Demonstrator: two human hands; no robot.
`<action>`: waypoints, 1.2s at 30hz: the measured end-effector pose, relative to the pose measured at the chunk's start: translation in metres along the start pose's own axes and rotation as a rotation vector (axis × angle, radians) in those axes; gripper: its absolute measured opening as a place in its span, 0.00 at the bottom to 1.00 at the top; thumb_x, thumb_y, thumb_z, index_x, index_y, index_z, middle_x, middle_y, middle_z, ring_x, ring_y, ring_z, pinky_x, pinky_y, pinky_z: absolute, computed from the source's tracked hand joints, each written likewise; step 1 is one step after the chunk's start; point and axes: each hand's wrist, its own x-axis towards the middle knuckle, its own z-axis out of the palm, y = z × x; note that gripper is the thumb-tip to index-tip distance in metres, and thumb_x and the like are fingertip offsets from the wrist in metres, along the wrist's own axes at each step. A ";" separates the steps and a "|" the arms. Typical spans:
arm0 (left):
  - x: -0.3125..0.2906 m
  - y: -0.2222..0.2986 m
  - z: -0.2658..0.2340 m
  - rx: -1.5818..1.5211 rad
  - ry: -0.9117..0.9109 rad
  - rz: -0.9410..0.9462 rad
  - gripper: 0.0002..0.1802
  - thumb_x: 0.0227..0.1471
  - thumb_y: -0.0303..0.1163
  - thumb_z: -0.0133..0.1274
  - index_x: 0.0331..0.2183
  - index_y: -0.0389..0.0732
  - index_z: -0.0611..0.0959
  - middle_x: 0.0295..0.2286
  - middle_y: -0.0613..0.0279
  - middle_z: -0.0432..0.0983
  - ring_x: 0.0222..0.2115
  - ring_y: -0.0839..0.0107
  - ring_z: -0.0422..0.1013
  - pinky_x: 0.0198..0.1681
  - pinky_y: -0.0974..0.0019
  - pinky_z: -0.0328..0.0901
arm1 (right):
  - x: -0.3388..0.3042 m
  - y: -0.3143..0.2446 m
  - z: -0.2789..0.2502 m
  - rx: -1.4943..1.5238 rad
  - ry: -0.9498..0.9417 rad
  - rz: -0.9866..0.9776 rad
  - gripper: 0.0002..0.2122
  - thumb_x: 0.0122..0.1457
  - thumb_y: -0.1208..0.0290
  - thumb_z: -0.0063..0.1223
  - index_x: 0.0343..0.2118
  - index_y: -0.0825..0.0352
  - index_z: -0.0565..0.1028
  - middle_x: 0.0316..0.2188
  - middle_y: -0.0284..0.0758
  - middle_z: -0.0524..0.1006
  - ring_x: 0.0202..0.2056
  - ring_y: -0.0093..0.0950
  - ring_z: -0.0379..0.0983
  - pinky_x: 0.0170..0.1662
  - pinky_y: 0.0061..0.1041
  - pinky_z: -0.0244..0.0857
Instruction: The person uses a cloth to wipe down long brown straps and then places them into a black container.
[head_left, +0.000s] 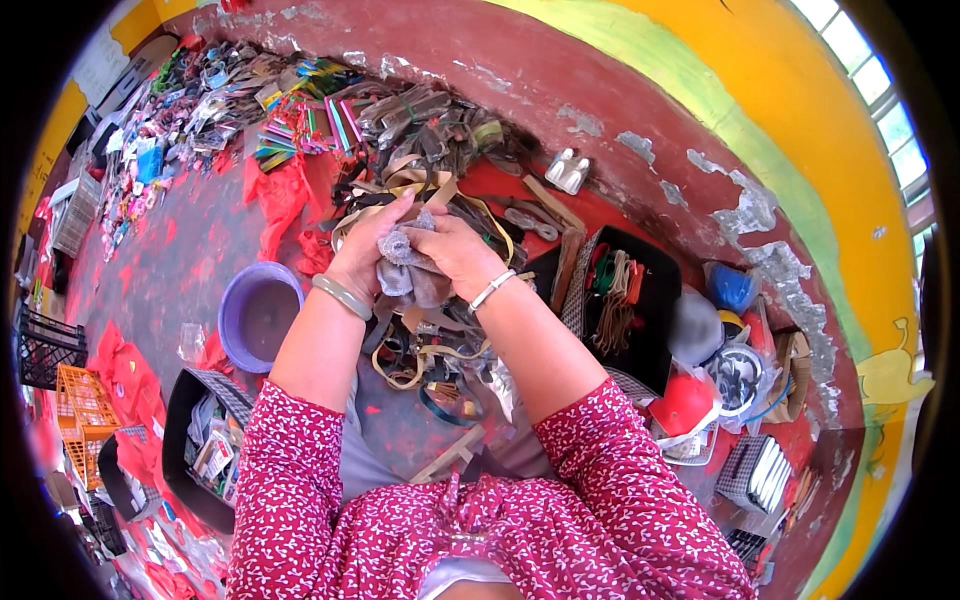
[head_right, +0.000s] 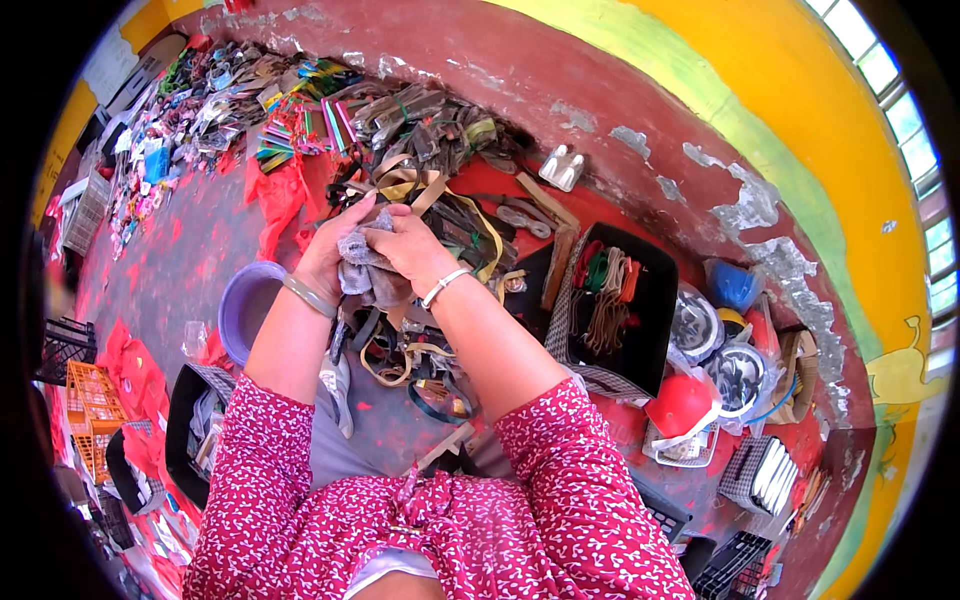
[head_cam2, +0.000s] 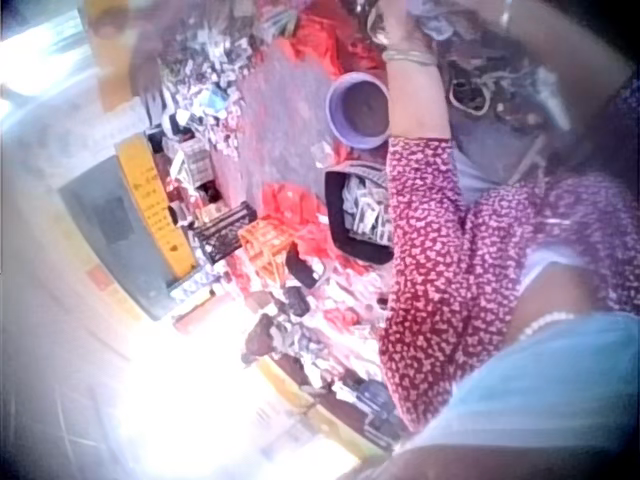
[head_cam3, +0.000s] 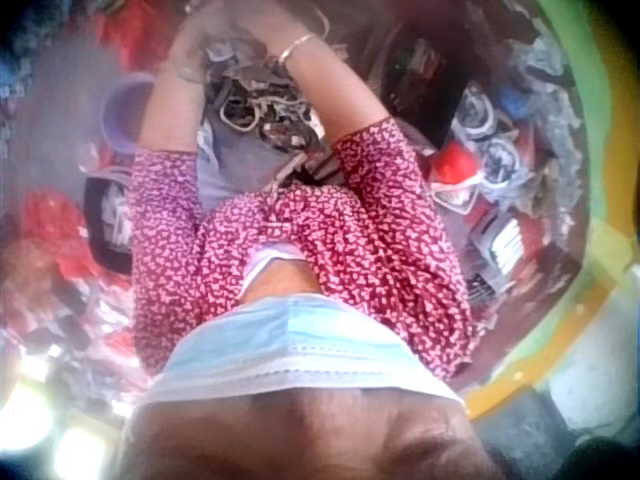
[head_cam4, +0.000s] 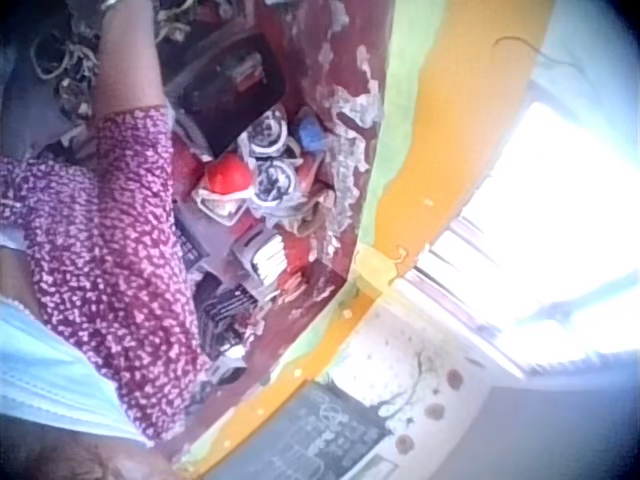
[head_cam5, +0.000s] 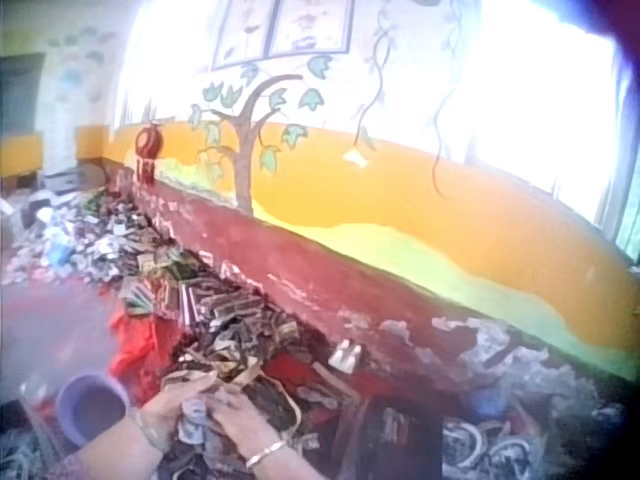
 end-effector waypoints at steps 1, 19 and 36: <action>0.000 0.000 0.000 0.015 0.008 0.029 0.22 0.53 0.44 0.41 0.35 0.33 0.74 0.31 0.53 0.74 0.31 0.65 0.72 0.37 0.64 0.67 | 0.000 -0.001 0.001 -0.021 -0.006 0.028 0.07 0.49 0.75 0.50 0.31 0.70 0.73 0.29 0.30 0.74 0.30 0.19 0.69 0.36 0.19 0.63; -0.024 0.030 -0.001 0.017 0.309 0.401 0.17 0.52 0.36 0.41 0.27 0.30 0.74 0.27 0.48 0.73 0.30 0.60 0.72 0.35 0.64 0.66 | -0.021 -0.004 0.035 0.051 -0.113 0.231 0.06 0.53 0.76 0.47 0.33 0.71 0.72 0.28 0.34 0.76 0.28 0.23 0.73 0.34 0.20 0.67; -0.023 0.058 -0.053 0.010 0.509 0.432 0.14 0.51 0.32 0.40 0.26 0.30 0.73 0.26 0.49 0.73 0.28 0.60 0.72 0.34 0.63 0.67 | -0.098 0.004 0.081 -0.259 -0.219 0.288 0.07 0.54 0.76 0.45 0.32 0.72 0.73 0.26 0.34 0.76 0.27 0.20 0.72 0.33 0.18 0.66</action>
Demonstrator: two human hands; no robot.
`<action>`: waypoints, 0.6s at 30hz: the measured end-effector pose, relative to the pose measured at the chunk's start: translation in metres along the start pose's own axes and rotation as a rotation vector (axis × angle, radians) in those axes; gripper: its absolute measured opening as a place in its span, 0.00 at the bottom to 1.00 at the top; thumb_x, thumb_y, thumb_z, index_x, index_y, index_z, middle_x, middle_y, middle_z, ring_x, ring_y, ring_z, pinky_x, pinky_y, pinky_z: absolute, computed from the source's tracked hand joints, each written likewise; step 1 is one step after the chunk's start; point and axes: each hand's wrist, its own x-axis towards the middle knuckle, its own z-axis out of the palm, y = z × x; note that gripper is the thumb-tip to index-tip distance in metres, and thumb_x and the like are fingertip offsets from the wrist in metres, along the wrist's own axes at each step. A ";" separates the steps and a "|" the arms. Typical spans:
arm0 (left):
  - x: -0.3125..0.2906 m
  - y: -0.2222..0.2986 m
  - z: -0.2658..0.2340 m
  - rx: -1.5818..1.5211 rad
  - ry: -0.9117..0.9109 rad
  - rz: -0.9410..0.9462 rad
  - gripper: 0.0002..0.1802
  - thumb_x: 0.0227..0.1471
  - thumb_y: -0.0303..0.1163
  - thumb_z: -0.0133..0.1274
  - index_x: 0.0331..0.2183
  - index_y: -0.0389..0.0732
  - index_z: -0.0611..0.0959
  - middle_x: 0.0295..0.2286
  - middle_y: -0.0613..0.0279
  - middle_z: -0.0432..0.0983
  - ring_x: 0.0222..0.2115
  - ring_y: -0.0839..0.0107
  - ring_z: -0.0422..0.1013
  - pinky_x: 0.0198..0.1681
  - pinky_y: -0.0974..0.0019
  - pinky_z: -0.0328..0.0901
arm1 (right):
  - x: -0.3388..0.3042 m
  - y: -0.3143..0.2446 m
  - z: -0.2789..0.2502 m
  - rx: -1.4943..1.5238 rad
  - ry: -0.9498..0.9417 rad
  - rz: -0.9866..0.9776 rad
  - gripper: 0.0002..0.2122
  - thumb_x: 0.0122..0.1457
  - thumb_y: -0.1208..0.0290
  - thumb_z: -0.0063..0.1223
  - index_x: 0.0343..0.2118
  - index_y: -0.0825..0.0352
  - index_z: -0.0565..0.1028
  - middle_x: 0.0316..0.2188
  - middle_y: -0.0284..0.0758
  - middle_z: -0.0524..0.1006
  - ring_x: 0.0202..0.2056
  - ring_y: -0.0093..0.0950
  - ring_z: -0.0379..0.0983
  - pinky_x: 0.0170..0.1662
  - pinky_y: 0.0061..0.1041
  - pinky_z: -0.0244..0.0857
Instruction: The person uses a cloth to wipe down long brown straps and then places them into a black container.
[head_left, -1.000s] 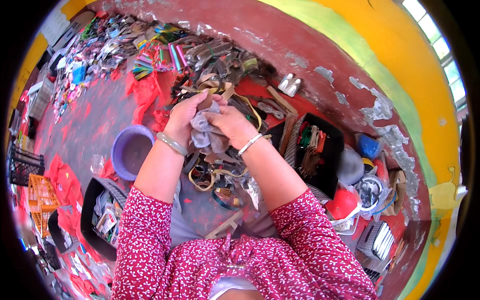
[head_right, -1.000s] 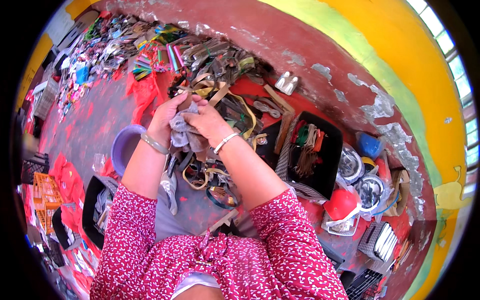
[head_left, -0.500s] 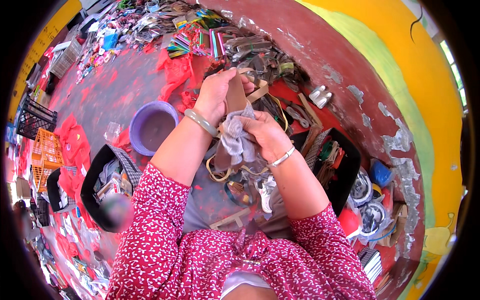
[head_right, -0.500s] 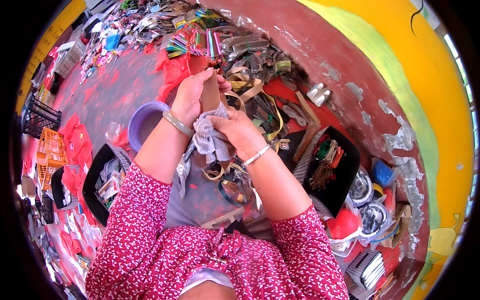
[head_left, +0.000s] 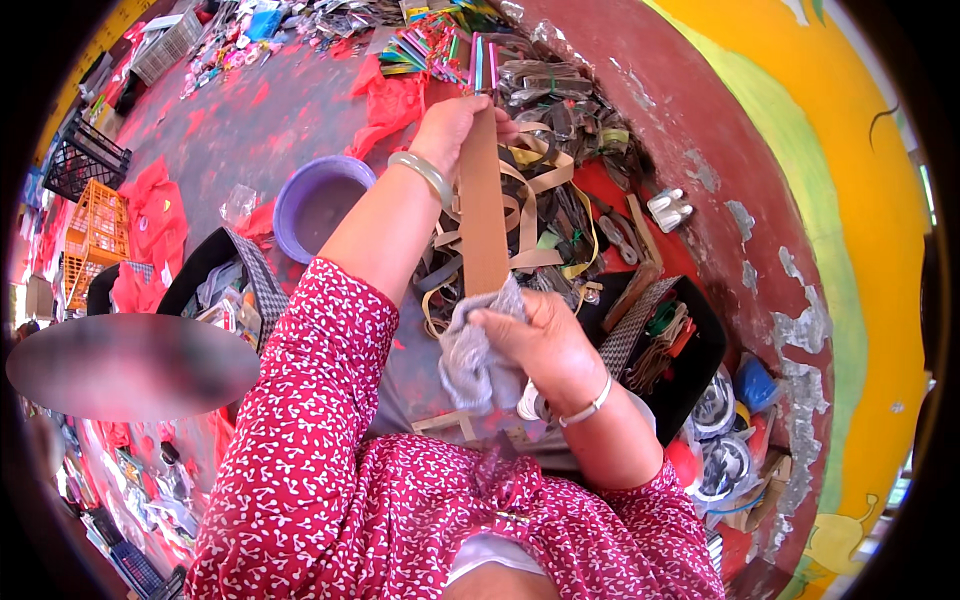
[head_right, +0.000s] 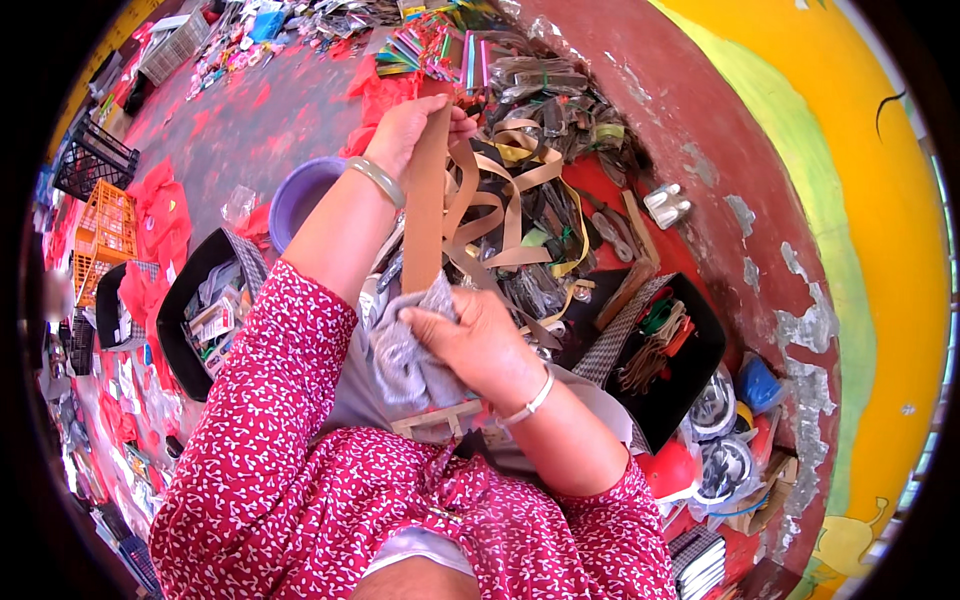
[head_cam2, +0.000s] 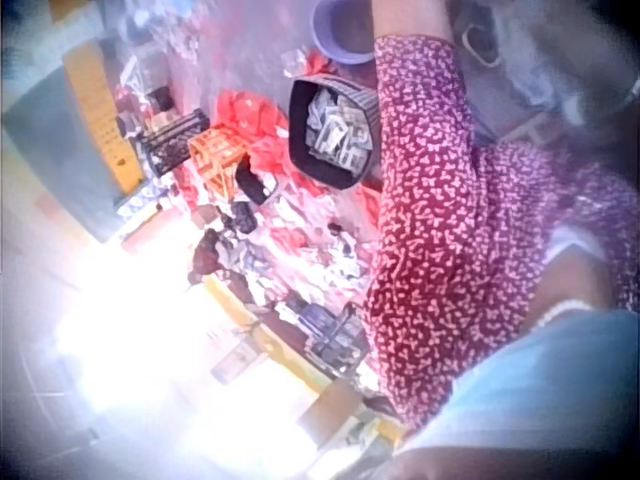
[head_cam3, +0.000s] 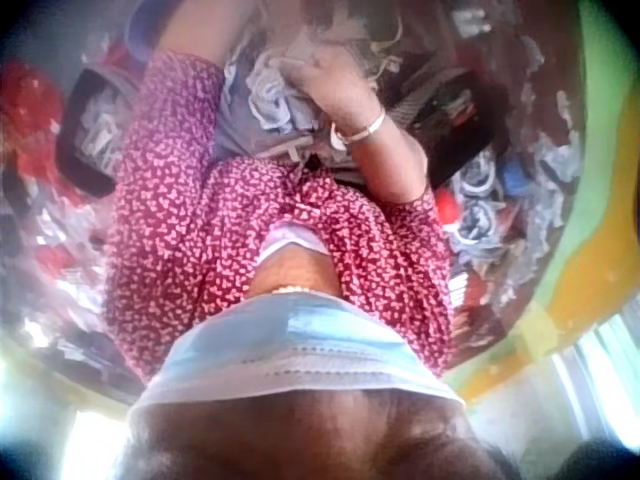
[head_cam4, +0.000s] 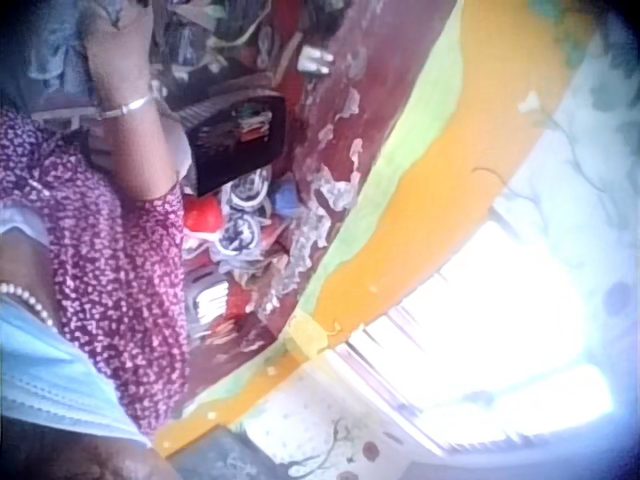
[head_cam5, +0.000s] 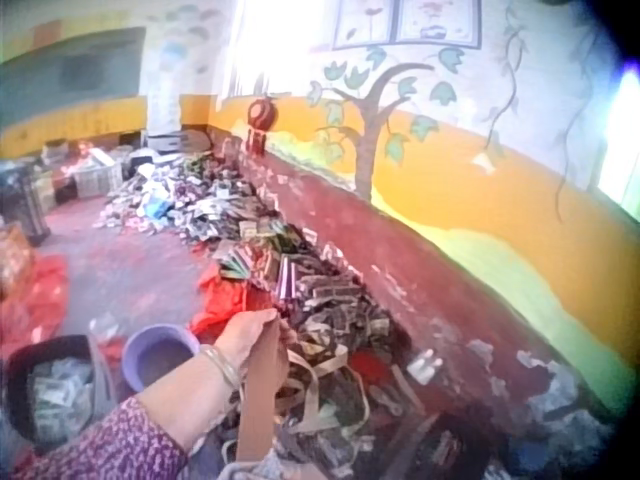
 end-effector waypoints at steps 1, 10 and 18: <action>0.000 0.002 -0.002 -0.001 0.020 0.012 0.14 0.51 0.32 0.40 0.26 0.30 0.73 0.26 0.49 0.73 0.28 0.61 0.72 0.35 0.63 0.67 | -0.008 -0.008 0.005 -0.028 -0.020 0.079 0.07 0.54 0.76 0.45 0.33 0.72 0.73 0.26 0.33 0.76 0.28 0.19 0.72 0.33 0.17 0.66; 0.014 -0.001 -0.013 -0.089 -0.056 -0.023 0.18 0.53 0.39 0.37 0.31 0.32 0.72 0.31 0.49 0.73 0.34 0.60 0.70 0.39 0.64 0.65 | -0.018 -0.007 -0.002 0.004 -0.140 0.055 0.07 0.53 0.74 0.48 0.33 0.71 0.73 0.26 0.31 0.75 0.29 0.17 0.70 0.34 0.16 0.65; 0.017 -0.041 0.007 -0.208 -0.248 -0.507 0.35 0.52 0.53 0.35 0.42 0.25 0.62 0.43 0.40 0.63 0.46 0.55 0.61 0.45 0.52 0.59 | 0.026 -0.012 -0.065 0.451 0.212 -0.227 0.06 0.53 0.76 0.46 0.33 0.70 0.72 0.29 0.34 0.75 0.30 0.24 0.73 0.37 0.26 0.69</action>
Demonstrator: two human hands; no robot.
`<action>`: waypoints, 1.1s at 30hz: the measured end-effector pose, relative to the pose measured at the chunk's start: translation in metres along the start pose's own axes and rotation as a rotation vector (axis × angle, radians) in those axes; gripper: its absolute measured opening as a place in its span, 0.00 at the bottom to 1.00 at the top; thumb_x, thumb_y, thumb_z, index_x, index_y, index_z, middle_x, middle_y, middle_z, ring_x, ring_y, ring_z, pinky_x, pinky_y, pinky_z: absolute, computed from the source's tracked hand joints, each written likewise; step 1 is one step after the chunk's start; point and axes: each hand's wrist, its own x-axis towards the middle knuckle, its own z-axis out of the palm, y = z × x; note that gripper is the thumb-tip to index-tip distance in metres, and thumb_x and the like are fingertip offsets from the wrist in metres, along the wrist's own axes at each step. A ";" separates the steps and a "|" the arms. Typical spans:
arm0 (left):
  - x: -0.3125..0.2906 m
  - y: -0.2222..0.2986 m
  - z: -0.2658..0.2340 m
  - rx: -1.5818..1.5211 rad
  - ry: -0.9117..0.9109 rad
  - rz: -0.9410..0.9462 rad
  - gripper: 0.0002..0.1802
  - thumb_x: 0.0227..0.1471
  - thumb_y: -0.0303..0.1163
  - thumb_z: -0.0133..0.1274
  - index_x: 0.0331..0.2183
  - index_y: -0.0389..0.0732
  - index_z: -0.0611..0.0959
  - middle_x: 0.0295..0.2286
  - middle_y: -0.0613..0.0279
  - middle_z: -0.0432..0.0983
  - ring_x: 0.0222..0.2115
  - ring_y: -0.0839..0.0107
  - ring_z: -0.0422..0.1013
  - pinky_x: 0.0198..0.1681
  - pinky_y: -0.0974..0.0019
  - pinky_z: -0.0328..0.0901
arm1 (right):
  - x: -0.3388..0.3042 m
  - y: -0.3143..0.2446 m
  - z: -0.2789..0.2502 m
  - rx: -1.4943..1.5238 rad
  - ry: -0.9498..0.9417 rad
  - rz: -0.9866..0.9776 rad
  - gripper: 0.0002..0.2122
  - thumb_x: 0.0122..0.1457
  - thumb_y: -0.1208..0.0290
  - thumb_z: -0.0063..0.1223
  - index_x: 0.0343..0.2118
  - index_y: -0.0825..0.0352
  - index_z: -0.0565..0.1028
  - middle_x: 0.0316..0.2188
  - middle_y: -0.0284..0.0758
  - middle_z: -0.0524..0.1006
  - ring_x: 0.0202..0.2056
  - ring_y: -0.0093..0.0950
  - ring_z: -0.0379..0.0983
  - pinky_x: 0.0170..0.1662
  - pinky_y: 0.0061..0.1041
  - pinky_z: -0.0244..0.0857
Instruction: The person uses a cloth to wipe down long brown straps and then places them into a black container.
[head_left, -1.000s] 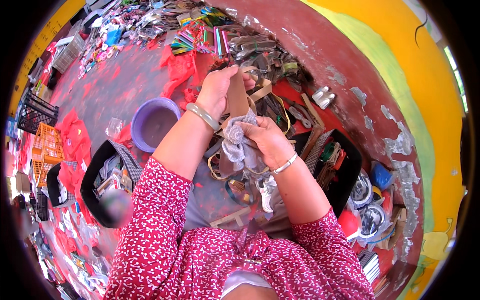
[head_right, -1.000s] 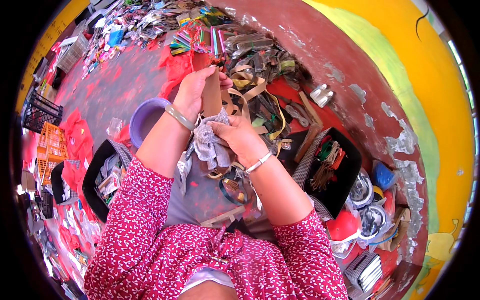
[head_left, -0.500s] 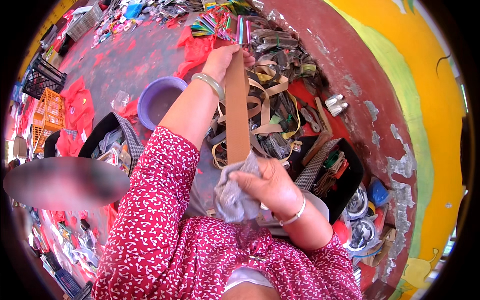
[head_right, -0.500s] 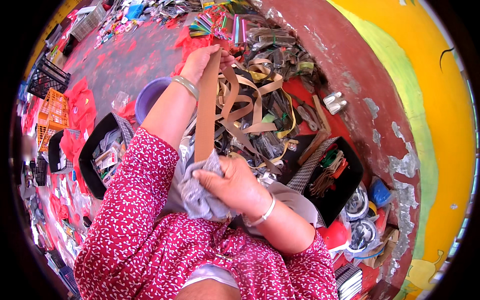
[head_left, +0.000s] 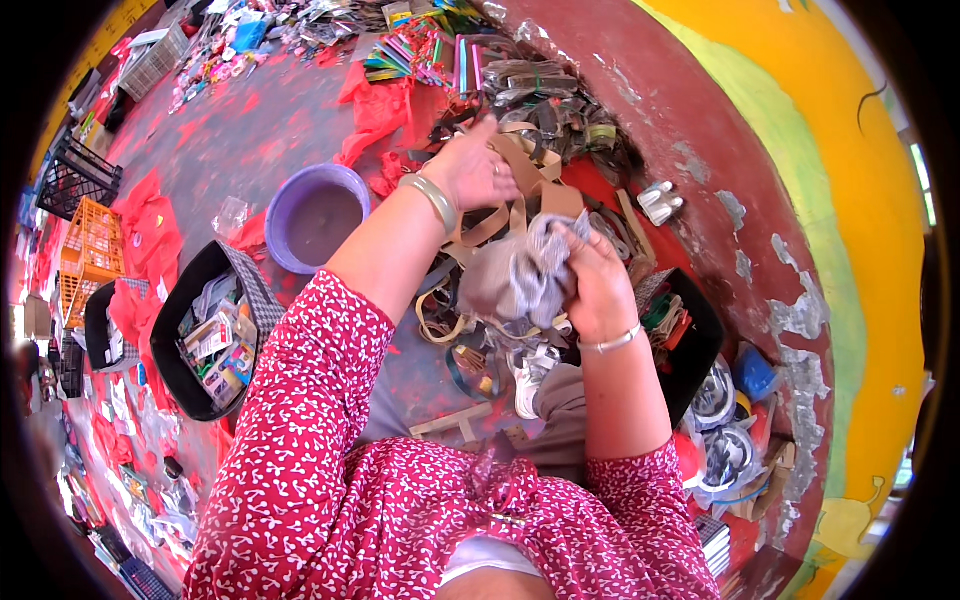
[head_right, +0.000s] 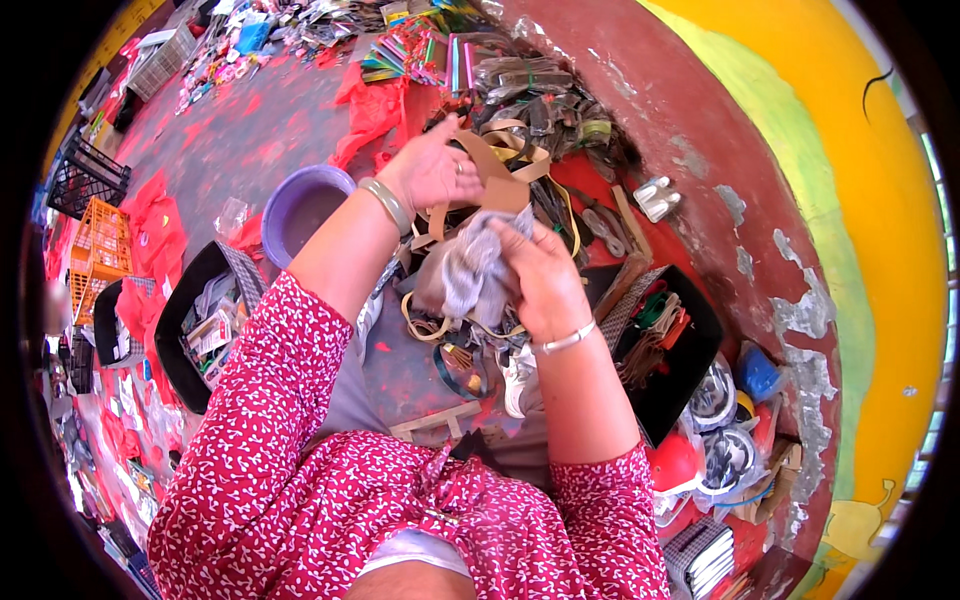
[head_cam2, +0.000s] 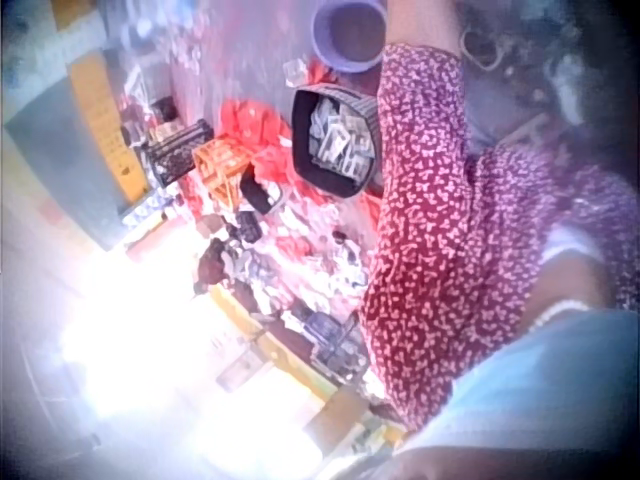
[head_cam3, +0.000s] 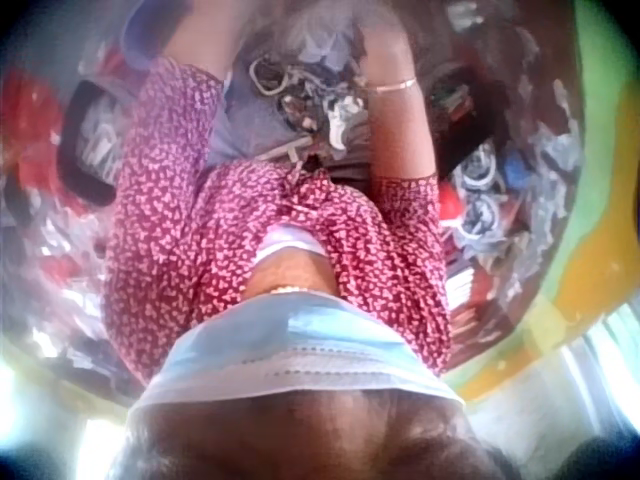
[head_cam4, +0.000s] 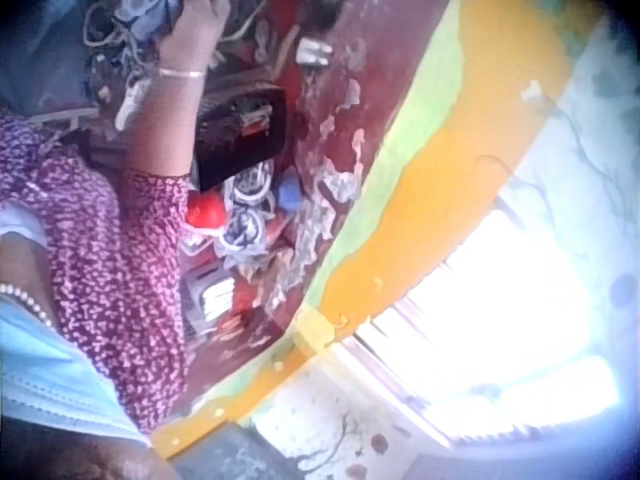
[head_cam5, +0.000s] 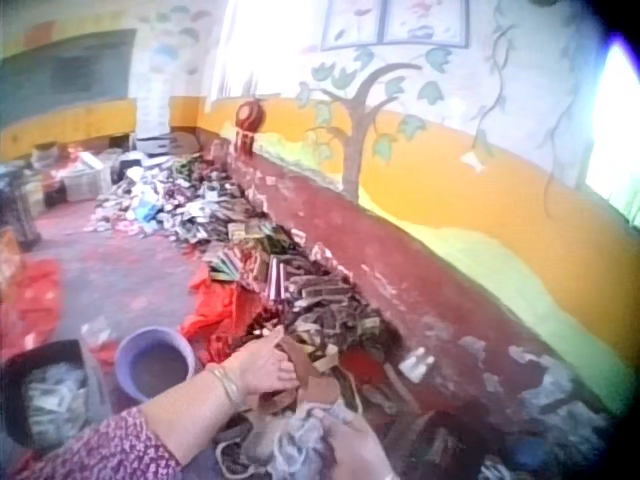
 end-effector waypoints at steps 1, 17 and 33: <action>0.007 -0.011 0.007 0.053 0.088 -0.035 0.41 0.51 0.56 0.35 0.45 0.20 0.59 0.43 0.37 0.63 0.45 0.54 0.62 0.46 0.54 0.58 | 0.008 -0.003 -0.008 -0.011 0.021 -0.043 0.07 0.54 0.76 0.45 0.34 0.70 0.72 0.29 0.34 0.75 0.30 0.24 0.73 0.37 0.25 0.68; -0.020 -0.048 0.038 0.214 -0.292 0.023 0.19 0.50 0.39 0.47 0.37 0.32 0.73 0.33 0.55 0.73 0.32 0.67 0.71 0.37 0.66 0.67 | 0.051 0.001 -0.031 -0.141 0.044 0.040 0.07 0.52 0.77 0.49 0.35 0.70 0.71 0.31 0.32 0.74 0.33 0.21 0.71 0.37 0.19 0.66; -0.031 -0.028 0.043 0.398 0.083 0.545 0.14 0.50 0.34 0.44 0.27 0.31 0.77 0.27 0.54 0.75 0.29 0.68 0.71 0.34 0.68 0.66 | 0.048 0.007 -0.008 -0.193 -0.059 0.150 0.06 0.52 0.76 0.48 0.32 0.70 0.73 0.29 0.34 0.75 0.30 0.23 0.72 0.36 0.21 0.67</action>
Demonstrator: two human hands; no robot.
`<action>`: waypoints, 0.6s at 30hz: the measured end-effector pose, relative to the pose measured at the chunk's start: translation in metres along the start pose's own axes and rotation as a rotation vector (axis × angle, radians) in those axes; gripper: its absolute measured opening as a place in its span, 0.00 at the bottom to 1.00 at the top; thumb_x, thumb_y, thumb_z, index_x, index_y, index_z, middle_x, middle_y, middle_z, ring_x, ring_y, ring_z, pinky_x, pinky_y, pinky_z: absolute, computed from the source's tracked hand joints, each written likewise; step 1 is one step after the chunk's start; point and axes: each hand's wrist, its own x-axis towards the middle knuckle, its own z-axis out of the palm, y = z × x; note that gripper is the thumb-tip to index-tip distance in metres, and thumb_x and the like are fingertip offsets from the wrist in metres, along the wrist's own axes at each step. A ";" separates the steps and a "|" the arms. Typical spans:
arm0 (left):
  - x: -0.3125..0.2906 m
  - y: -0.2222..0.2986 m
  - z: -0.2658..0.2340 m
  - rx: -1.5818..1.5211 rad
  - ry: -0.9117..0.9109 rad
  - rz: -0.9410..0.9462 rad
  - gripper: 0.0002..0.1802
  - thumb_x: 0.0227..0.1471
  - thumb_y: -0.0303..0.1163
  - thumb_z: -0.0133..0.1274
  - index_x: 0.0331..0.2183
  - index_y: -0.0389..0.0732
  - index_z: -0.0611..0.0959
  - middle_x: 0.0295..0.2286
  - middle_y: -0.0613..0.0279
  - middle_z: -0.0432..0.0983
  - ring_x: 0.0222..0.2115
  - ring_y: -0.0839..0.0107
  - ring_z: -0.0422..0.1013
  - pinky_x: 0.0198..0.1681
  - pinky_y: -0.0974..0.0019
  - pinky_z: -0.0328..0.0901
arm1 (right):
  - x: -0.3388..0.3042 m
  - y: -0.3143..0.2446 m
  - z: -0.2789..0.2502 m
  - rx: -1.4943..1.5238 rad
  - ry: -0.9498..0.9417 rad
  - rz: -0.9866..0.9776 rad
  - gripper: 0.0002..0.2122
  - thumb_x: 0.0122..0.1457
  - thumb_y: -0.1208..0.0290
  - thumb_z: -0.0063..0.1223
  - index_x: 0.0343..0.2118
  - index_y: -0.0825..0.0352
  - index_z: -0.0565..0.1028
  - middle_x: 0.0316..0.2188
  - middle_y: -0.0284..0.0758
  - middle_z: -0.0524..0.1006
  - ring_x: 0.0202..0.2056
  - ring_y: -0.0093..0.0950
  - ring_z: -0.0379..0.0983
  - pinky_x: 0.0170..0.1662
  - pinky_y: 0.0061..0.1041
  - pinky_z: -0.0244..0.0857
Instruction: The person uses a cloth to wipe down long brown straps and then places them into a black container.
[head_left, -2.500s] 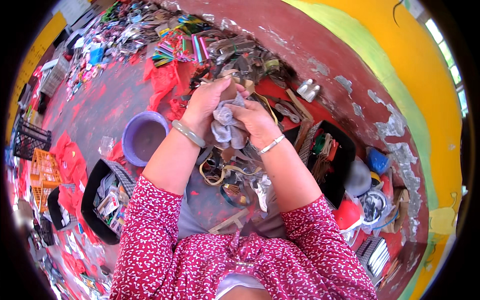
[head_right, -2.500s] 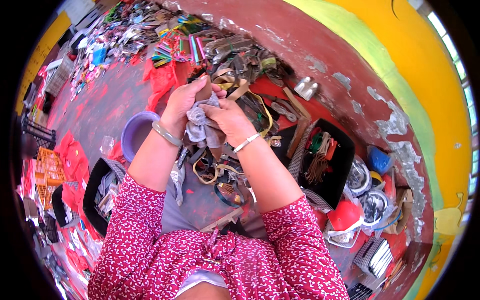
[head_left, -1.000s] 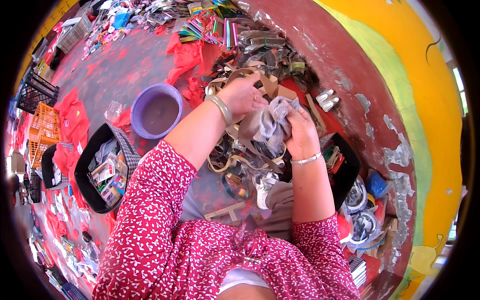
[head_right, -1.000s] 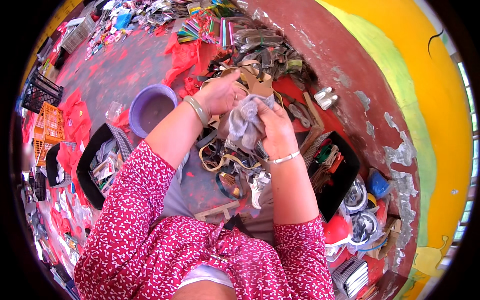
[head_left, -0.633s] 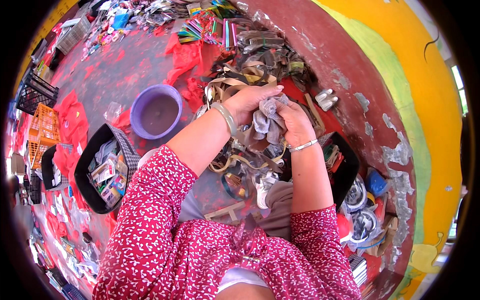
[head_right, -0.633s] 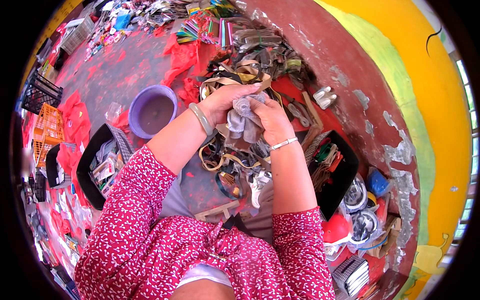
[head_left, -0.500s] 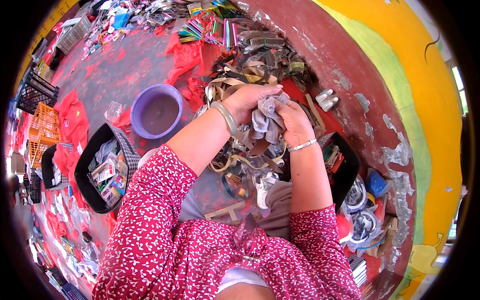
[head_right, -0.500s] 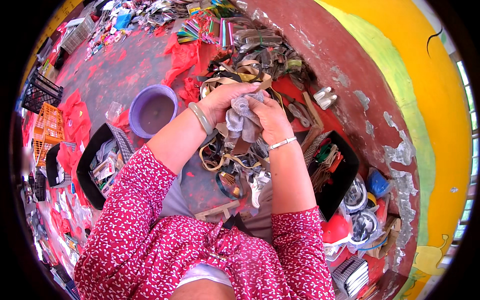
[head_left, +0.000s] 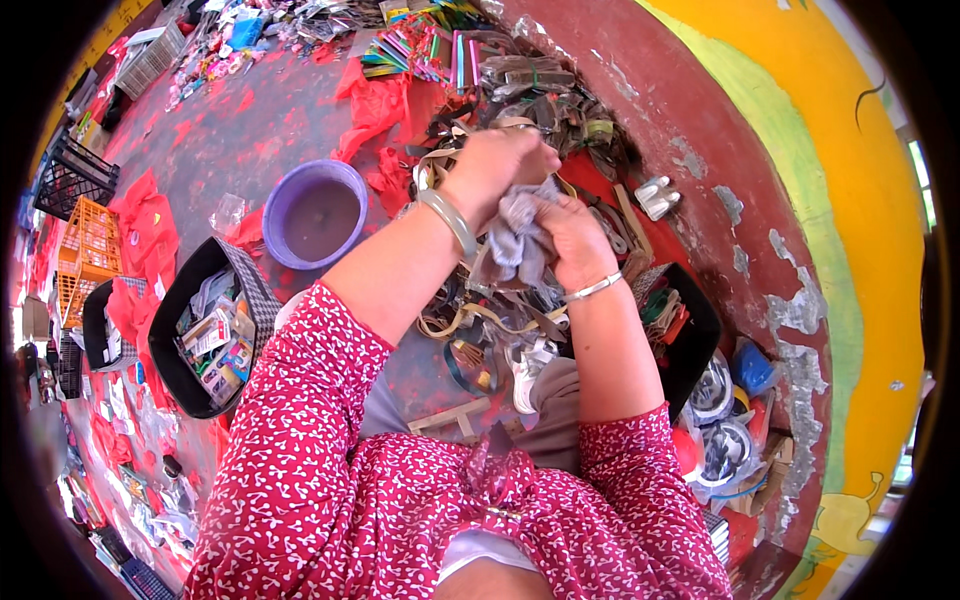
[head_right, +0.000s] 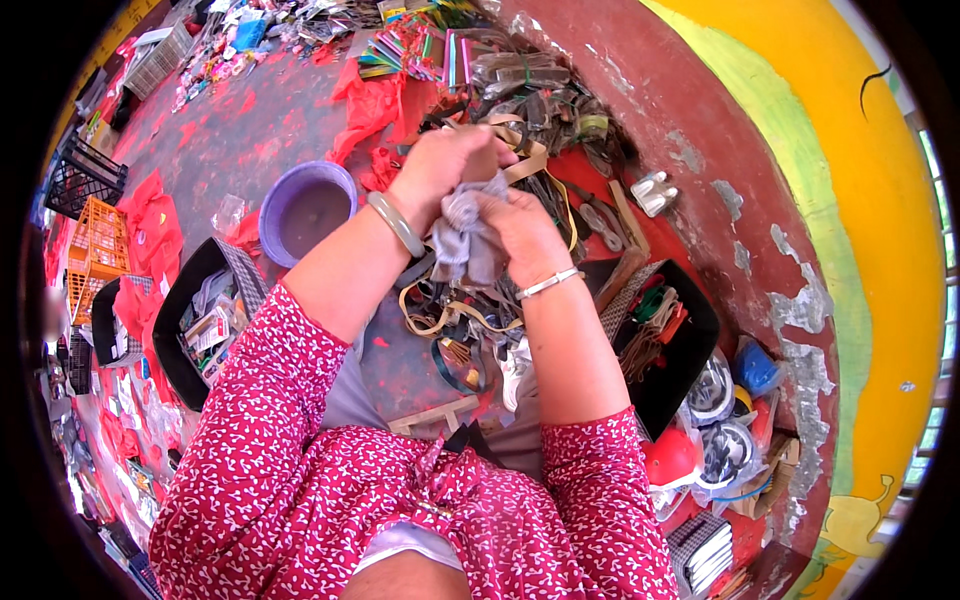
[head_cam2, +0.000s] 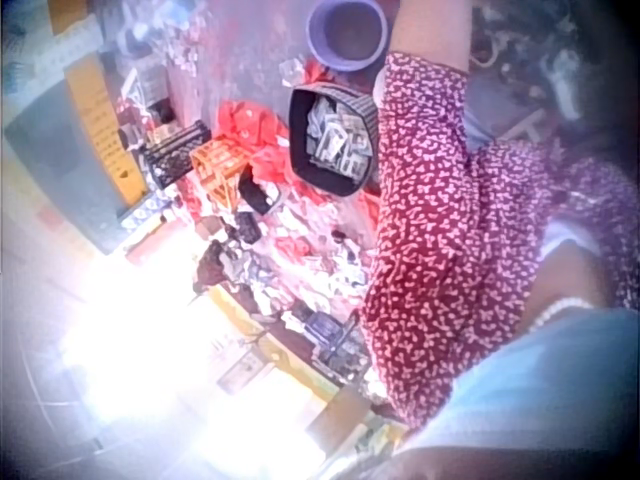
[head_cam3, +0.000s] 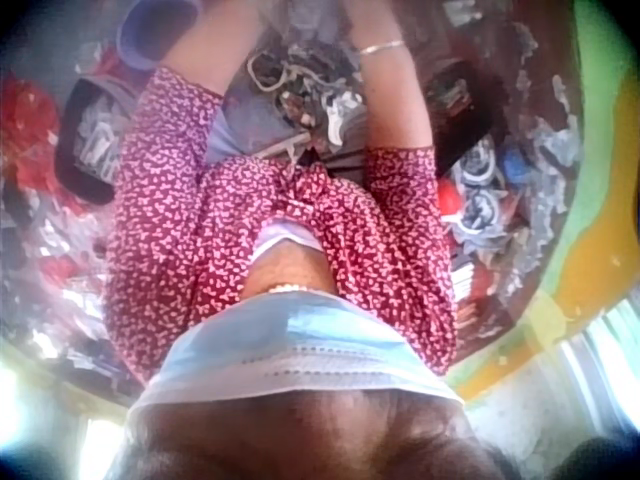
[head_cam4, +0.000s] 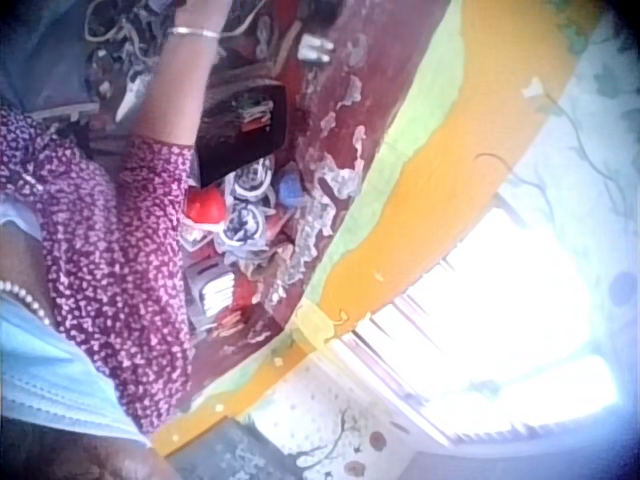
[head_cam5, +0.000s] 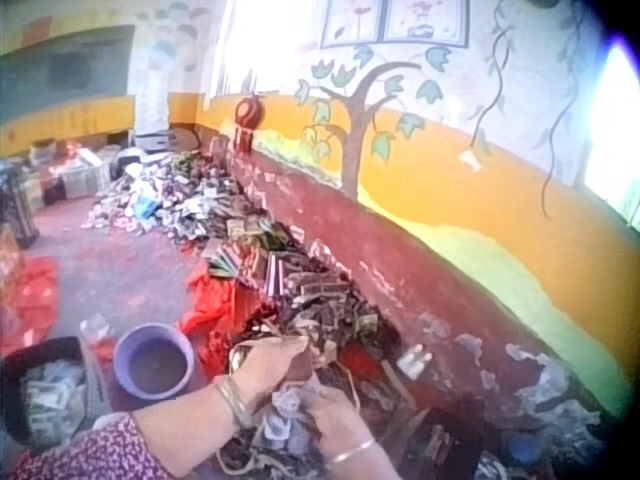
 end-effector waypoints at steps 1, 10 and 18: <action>0.007 0.000 -0.007 0.007 0.040 0.042 0.14 0.50 0.33 0.44 0.27 0.31 0.77 0.27 0.54 0.75 0.29 0.68 0.71 0.34 0.68 0.65 | -0.004 0.005 0.005 0.001 -0.008 -0.012 0.06 0.52 0.75 0.49 0.32 0.70 0.73 0.27 0.33 0.76 0.27 0.24 0.73 0.33 0.22 0.67; 0.031 0.015 -0.047 -0.192 0.207 0.017 0.11 0.49 0.31 0.44 0.24 0.31 0.75 0.25 0.50 0.74 0.29 0.63 0.72 0.33 0.63 0.66 | -0.028 0.025 0.029 -0.022 -0.045 0.084 0.06 0.54 0.76 0.46 0.32 0.72 0.73 0.25 0.35 0.75 0.26 0.23 0.73 0.31 0.22 0.68; 0.032 0.024 -0.050 -0.253 0.261 0.047 0.12 0.50 0.30 0.41 0.26 0.30 0.74 0.27 0.48 0.74 0.30 0.61 0.71 0.36 0.63 0.65 | -0.034 0.028 0.031 0.043 -0.064 0.138 0.09 0.55 0.78 0.42 0.40 0.71 0.68 0.31 0.33 0.74 0.32 0.21 0.71 0.36 0.21 0.67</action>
